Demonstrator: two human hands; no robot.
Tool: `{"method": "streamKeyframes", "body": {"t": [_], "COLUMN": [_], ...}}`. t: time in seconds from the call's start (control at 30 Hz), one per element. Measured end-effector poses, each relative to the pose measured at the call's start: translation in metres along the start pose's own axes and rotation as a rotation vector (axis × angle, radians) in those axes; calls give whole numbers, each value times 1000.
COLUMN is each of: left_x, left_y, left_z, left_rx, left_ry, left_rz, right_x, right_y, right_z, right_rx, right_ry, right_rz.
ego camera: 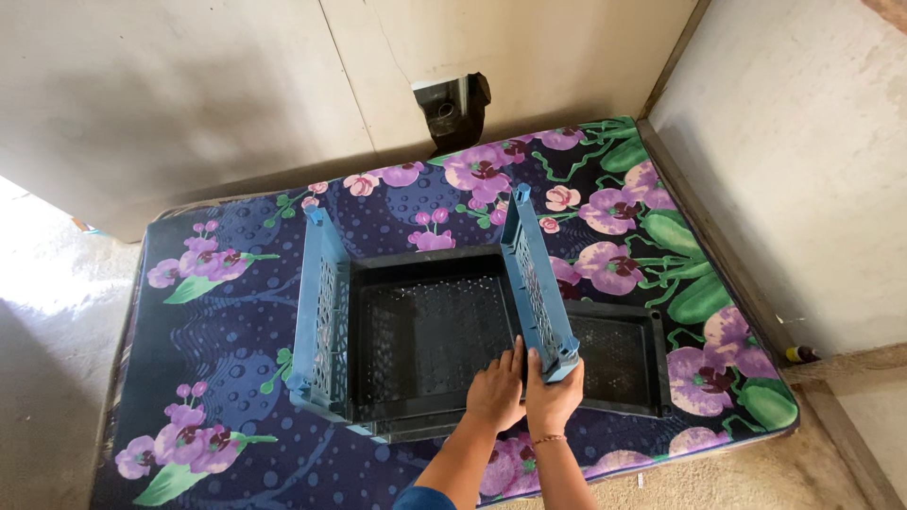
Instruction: The person assembles a small plastic storage unit by stacking black trays and attaching blue side panels. They repeatedly lift, align, and interlock the components on a floral-patterned mattress, then remove and reattach the side panels to complete the assembly.
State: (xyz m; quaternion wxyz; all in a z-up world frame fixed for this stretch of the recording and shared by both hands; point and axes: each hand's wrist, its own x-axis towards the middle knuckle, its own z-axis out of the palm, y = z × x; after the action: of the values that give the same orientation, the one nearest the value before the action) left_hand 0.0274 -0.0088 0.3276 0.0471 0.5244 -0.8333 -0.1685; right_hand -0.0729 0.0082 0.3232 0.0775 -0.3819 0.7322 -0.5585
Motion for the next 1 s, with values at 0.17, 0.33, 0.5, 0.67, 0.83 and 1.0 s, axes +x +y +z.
{"method": "streamKeyframes", "body": {"t": [0.17,0.33,0.5,0.67,0.83,1.0], "left_x": [3,1,4,-11,-7,-12], "left_y": [-2,-4,-3,-1,-5,-3], "left_z": [-3,-6,-10,-7,-8,-5], "left_rx": [-24,9,11,7,-4,-53], "left_ry": [-62,-11,-115,-49,35,-68], "left_rz": [-26,-15,-39,-30,-14,-57], "right_x": [2,-3,3,-10,3,16], "right_y": [-9,-2,33,54,19,-15], "right_z": [-1,2,26,31,32,11], "right_rx": [55,199,413,502,473,340], "right_ry": [-32,-100,-107,-51,-15,-33], "right_rz": [-15,-30,35,112,175,52]}}
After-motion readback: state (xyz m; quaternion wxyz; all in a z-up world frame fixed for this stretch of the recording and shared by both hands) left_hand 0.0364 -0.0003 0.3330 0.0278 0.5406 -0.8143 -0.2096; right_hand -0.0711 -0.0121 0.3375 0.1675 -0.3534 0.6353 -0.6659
